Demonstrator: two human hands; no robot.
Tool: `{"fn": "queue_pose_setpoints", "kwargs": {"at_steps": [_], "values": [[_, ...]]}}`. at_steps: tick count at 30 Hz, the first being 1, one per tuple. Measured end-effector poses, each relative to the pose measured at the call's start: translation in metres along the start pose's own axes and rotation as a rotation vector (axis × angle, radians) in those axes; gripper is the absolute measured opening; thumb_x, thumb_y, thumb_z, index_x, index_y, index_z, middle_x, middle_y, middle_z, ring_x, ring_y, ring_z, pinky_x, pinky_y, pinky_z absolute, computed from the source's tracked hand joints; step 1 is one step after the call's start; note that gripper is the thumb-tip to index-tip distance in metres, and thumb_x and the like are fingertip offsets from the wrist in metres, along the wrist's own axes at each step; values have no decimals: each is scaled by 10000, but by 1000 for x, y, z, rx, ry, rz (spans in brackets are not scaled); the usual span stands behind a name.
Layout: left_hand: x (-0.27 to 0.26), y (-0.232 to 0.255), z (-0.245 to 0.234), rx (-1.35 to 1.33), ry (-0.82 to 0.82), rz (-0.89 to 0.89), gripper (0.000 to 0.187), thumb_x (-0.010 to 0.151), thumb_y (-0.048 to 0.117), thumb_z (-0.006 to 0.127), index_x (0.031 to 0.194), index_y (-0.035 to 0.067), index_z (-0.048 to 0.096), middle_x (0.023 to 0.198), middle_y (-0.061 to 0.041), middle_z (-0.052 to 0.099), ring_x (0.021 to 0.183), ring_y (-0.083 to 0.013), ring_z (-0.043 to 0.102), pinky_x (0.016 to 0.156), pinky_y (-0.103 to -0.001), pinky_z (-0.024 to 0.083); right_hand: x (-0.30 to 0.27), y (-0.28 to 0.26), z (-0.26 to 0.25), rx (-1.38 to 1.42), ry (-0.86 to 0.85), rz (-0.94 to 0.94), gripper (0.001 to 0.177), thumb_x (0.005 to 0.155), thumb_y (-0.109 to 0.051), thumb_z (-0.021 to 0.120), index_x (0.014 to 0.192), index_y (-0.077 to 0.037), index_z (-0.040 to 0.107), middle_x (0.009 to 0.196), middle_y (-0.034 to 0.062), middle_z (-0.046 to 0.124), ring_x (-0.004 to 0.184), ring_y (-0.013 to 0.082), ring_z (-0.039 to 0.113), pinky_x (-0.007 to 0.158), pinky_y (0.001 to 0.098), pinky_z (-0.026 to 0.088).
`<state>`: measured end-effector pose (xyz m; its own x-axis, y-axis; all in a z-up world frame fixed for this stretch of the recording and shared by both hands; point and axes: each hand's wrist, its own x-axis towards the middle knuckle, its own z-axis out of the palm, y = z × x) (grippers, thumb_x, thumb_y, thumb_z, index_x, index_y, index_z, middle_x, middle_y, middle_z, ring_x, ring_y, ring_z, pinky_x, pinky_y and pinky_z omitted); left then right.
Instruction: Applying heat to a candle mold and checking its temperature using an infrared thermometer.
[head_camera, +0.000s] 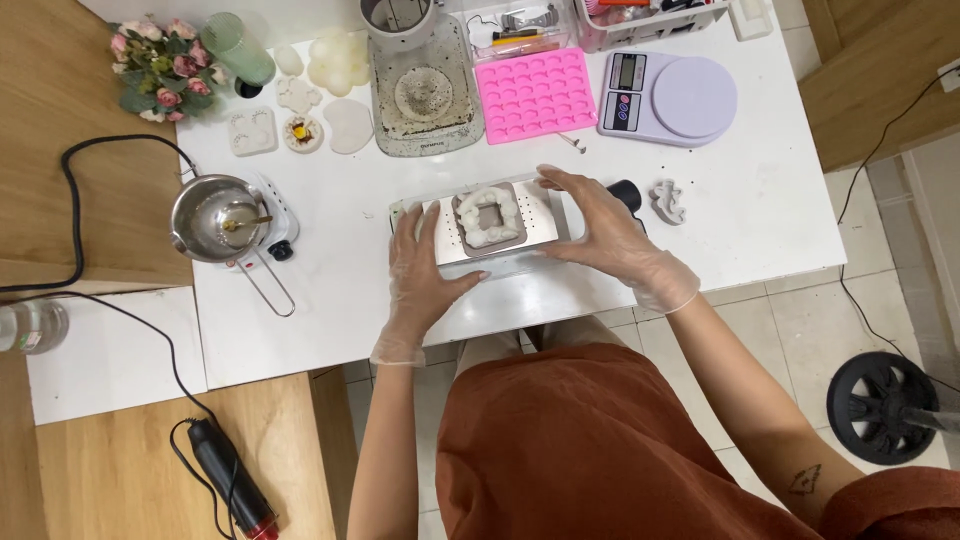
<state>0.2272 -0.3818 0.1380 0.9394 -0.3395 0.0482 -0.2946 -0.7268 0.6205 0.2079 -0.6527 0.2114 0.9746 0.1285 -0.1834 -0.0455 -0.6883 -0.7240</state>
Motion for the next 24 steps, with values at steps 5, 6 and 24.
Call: {"fn": "queue_pose_setpoints", "kwargs": {"at_steps": [5, 6, 24], "values": [[13, 6, -2, 73, -14, -21, 1205, 598, 525, 968, 1536, 112, 333, 1559, -170, 308, 1507, -424, 189, 1165, -647, 184, 14, 12, 21, 2, -89, -14, 1203, 600, -340, 944, 1573, -175, 255, 1496, 140, 467, 1412, 333, 396, 1200, 495, 282], [13, 7, -2, 47, -29, -34, 1205, 590, 514, 972, 1539, 128, 338, 1572, -170, 291, 1513, -427, 148, 1175, -651, 163, 16, 10, 23, -8, -104, -17, 1234, 577, -341, 955, 1572, -176, 245, 1495, 135, 466, 1405, 333, 403, 1202, 489, 294], [26, 23, -21, -97, -107, 17, 1119, 603, 454, 982, 1524, 168, 413, 1607, -151, 243, 1537, -430, 86, 1245, -580, 166, 37, 20, 45, -53, -55, -124, 1300, 517, -384, 987, 1573, -187, 255, 1433, 83, 558, 1380, 301, 445, 1241, 511, 198]]}}
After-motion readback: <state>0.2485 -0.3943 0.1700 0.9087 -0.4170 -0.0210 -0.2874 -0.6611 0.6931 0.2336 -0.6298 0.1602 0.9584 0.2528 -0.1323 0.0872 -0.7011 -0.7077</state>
